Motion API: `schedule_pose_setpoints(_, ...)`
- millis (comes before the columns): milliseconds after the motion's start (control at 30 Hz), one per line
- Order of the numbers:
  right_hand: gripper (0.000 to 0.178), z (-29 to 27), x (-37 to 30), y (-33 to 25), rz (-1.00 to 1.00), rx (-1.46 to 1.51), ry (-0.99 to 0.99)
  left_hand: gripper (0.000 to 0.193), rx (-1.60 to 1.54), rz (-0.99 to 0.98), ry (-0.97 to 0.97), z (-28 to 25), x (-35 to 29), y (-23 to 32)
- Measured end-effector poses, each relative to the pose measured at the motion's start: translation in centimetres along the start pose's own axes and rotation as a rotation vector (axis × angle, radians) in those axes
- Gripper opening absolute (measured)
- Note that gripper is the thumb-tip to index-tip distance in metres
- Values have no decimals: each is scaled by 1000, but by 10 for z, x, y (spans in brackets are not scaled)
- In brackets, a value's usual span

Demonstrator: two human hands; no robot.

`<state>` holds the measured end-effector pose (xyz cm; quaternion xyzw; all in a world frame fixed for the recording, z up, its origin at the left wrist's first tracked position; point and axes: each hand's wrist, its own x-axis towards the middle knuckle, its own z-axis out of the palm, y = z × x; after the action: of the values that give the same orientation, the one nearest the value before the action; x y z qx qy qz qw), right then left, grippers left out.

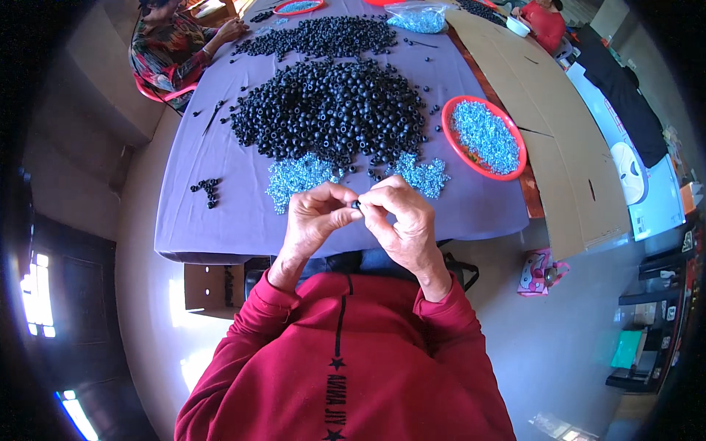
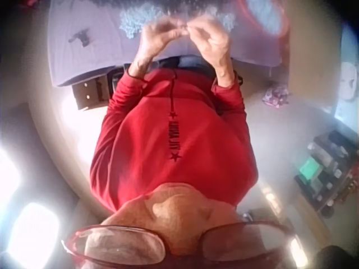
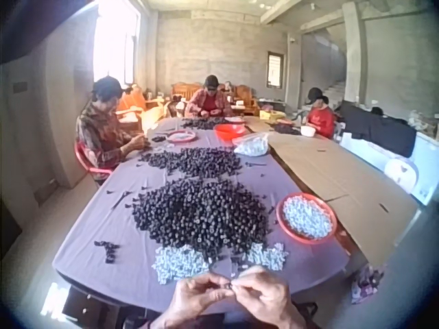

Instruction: The person puts on eyeglasses, then assembles small parts by inserting pins into black rubber pieces by hand and placing them on the table.

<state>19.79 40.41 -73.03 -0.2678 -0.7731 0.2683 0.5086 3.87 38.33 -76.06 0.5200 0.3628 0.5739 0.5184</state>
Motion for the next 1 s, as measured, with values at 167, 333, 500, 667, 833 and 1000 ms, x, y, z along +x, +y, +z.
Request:
schedule_pose_setpoints(167,18,2,1,-8,-145,-121,16,15,-296,-49,7,0,1,0)
schedule_pose_setpoints(333,20,5,1,-9,-145,-139,2,14,-481,-91,17,0,5,-2)
schedule_pose_setpoints(500,21,-6,7,2,76,102,-23,11,-534,-49,61,-5,5,5)
schedule_pose_setpoints(667,14,-18,-2,53,222,-197,93,6,-576,-4,146,-26,8,9)
schedule_pose_setpoints(833,14,8,-13,77,77,-400,-69,9,-495,67,219,-37,9,15)
schedule_pose_setpoints(1000,16,17,-19,80,75,-487,-210,11,-515,81,226,-38,9,17)
